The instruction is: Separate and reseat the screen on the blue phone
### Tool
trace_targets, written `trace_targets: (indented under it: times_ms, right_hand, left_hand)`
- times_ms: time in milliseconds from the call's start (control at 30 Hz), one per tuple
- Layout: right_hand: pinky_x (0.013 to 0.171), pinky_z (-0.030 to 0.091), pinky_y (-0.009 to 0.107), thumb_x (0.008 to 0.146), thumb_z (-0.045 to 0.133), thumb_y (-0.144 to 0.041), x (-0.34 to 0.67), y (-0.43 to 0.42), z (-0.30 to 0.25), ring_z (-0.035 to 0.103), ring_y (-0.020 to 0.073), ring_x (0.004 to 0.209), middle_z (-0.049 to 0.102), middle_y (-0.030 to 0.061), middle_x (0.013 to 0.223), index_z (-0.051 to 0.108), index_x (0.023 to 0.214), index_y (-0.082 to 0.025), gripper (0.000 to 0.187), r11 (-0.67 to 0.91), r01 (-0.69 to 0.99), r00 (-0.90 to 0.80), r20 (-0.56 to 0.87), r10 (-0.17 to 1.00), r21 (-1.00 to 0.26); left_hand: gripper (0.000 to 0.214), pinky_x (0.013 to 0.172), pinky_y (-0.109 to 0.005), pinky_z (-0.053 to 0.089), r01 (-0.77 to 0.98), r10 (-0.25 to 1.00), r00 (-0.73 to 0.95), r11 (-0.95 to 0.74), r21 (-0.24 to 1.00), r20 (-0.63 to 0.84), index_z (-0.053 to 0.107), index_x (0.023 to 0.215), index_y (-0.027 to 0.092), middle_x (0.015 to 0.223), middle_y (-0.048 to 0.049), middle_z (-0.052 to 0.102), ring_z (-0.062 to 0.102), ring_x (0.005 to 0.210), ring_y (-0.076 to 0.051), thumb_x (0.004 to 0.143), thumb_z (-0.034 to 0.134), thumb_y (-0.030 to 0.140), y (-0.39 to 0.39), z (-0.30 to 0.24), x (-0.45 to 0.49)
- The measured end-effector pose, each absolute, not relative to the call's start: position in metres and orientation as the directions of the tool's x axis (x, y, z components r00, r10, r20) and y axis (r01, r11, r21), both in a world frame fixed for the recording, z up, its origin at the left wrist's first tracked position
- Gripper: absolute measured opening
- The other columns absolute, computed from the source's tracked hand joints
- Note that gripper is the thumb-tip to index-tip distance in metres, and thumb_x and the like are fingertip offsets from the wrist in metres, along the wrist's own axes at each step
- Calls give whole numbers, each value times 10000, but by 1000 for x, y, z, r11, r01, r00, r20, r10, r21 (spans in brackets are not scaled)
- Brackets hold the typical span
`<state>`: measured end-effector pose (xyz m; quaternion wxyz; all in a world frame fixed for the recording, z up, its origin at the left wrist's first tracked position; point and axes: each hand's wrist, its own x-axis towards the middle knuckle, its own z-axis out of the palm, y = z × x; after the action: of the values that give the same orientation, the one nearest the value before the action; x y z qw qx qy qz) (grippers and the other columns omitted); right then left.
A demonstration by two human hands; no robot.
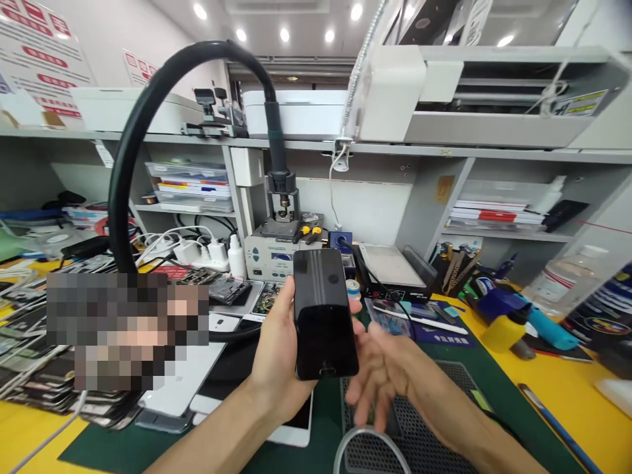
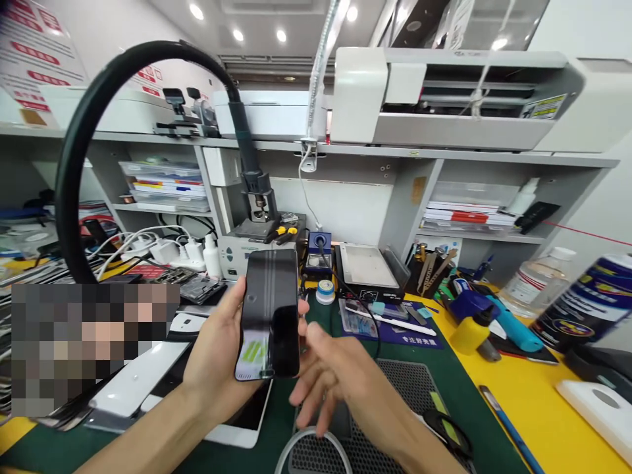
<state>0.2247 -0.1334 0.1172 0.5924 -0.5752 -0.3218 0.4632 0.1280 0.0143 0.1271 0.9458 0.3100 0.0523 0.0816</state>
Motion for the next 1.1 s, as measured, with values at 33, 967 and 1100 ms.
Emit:
trace_targets:
  times_ms: [33, 967, 1100]
  right_hand:
    - [456, 521, 237, 931, 453, -666, 216, -130, 115, 701, 209, 596, 711, 159, 810, 686, 852, -76, 639, -76, -225, 332, -150, 931, -971]
    - [356, 559, 222, 873, 691, -391, 185, -108, 96, 664, 176, 401, 608, 5, 486, 651, 713, -81, 352, 105, -599, 380, -166, 910, -794]
    - [345, 552, 228, 865, 704, -397, 184, -106, 94, 654, 175, 386, 598, -8, 473, 646, 716, -95, 341, 113, -597, 405, -177, 897, -794]
  left_hand:
    - [730, 609, -305, 524, -147, 227, 972, 796, 587, -65, 714, 1055, 45, 814, -157, 710, 670, 714, -248, 930, 348, 664, 15, 128, 127]
    - [800, 605, -264, 518, -65, 309, 880, 831, 552, -361, 691, 1087, 46, 846, -159, 710, 659, 669, -210, 910, 293, 717, 6, 129, 127]
    - [796, 483, -232, 459, -75, 309, 878, 844, 532, -365, 696, 1064, 54, 848, -147, 698, 657, 660, -210, 894, 320, 735, 5, 125, 129]
